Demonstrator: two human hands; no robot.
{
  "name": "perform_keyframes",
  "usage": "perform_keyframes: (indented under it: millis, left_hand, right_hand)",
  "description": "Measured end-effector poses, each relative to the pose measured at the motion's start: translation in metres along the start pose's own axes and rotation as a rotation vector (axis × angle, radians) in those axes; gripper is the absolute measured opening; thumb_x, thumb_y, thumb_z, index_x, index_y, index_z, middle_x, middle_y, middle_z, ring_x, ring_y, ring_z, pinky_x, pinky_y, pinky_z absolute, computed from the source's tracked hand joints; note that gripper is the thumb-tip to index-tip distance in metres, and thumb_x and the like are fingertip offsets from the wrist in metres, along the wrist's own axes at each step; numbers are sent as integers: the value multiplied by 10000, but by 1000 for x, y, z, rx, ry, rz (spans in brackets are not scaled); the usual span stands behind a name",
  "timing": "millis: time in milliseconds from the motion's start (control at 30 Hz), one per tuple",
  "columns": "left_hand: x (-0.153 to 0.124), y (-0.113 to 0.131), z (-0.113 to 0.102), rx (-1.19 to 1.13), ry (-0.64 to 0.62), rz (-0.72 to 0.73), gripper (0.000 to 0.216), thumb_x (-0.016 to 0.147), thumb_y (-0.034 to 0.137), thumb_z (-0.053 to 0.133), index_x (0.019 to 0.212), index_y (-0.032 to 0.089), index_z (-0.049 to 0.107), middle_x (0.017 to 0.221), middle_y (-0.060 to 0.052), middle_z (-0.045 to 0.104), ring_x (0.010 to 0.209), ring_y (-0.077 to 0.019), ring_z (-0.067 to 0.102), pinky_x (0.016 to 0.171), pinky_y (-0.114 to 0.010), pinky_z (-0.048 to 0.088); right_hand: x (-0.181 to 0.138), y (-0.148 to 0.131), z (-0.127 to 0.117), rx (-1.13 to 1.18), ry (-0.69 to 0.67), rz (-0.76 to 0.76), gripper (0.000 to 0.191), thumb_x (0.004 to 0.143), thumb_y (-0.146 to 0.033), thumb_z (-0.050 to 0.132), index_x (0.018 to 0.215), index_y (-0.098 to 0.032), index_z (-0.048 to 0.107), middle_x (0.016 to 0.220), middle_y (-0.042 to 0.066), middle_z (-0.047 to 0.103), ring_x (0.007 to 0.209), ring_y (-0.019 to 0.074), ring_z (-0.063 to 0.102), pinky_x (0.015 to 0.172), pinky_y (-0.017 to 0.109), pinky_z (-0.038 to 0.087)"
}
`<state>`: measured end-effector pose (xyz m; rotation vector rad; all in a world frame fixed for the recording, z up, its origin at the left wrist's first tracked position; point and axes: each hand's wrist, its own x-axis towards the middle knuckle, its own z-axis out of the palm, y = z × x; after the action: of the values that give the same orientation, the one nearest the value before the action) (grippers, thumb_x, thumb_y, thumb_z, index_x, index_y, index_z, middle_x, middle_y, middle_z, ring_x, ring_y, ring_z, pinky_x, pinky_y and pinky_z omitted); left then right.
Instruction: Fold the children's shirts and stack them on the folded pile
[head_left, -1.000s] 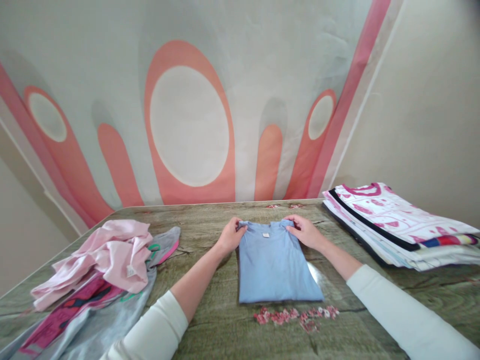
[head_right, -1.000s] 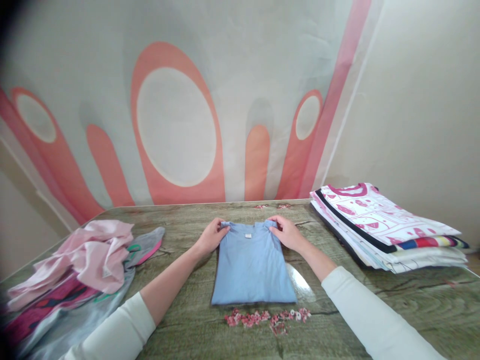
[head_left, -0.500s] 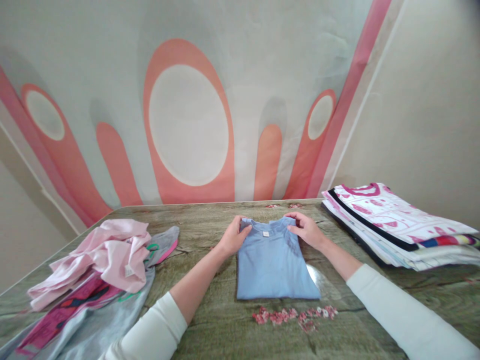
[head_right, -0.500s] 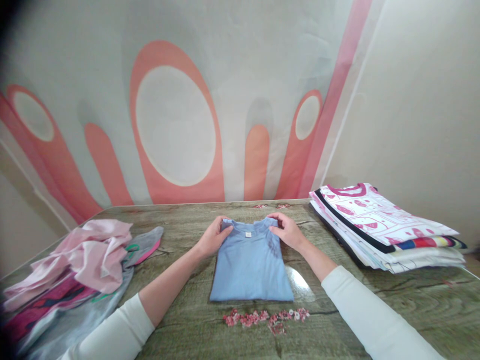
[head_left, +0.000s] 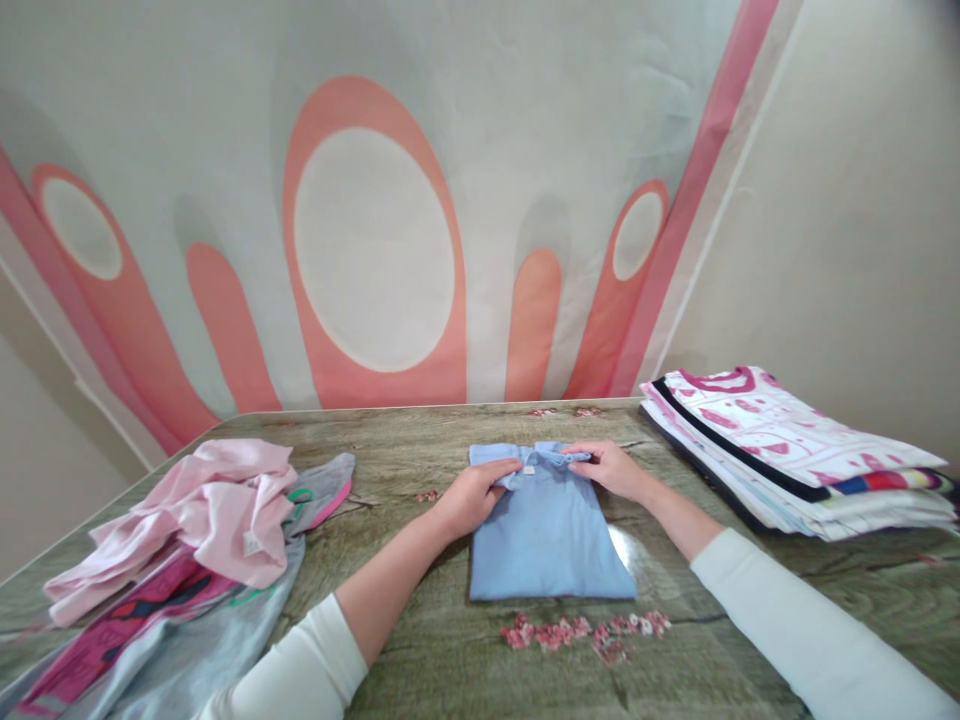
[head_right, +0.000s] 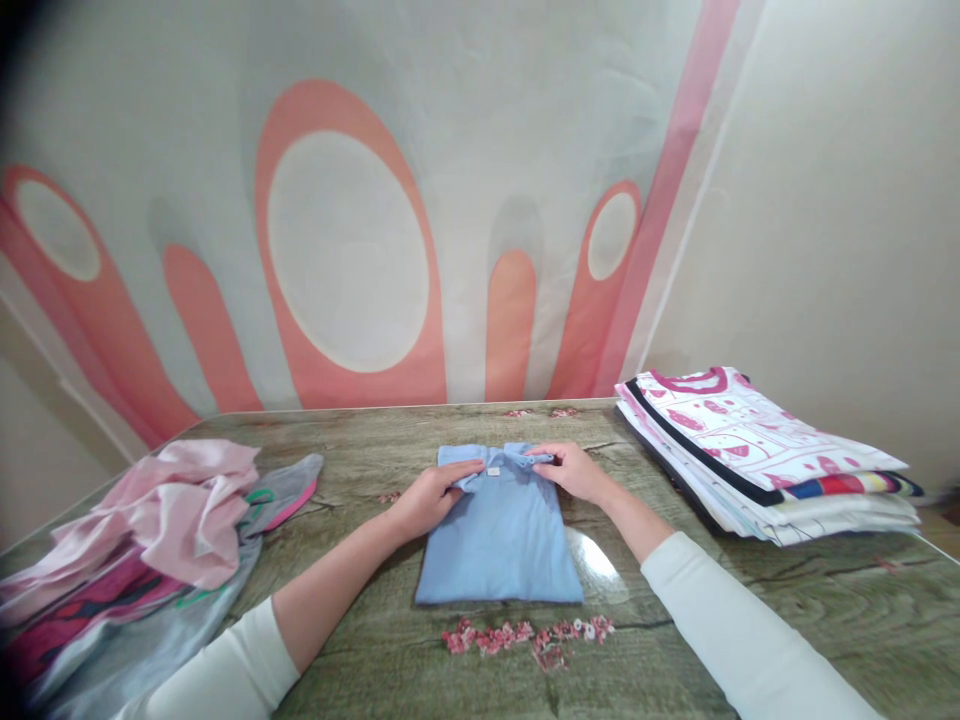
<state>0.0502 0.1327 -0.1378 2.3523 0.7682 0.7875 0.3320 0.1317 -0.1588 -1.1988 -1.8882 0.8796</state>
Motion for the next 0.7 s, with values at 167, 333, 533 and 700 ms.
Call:
perform_keyframes:
  millis: [167,333,533,700]
  left_hand:
    - [2,-3,-3,-13,113,-106,330,842,202,466,1143,217,600,1159,-27,611,1087,-214,551,965,-329,393]
    - [4,3,-5,-91,190,-138,303,880,286,431,1111,197,605,1085,-31,643,1015,-203,579,910,-300,413]
    - [9,17,-9,-566,200,-272,353,831,436,521,989,135,616,901,-43,673,850,-179,610,795,-289,472]
    - [31,6,-13,-990,272,-464,293,755,396,644,871,129,610,752,-48,669,707,-154,634,702,-271,505]
  right_hand:
    - [2,2,1,-54,39,28,325,800,-438,527,975,-194,652,912,28,690,834,227,613,779,348,471]
    - [0,-1,2,-3,80,28,313,784,-462,554,895,-185,650,828,26,684,778,213,607,740,332,474]
    - [-2,-17,-4,551,92,98,309,728,-427,648,926,-190,654,885,44,691,847,220,624,827,371,462]
    - [8,-14,-6,572,201,138,322,725,-437,639,943,-201,629,886,45,680,796,201,618,761,343,468]
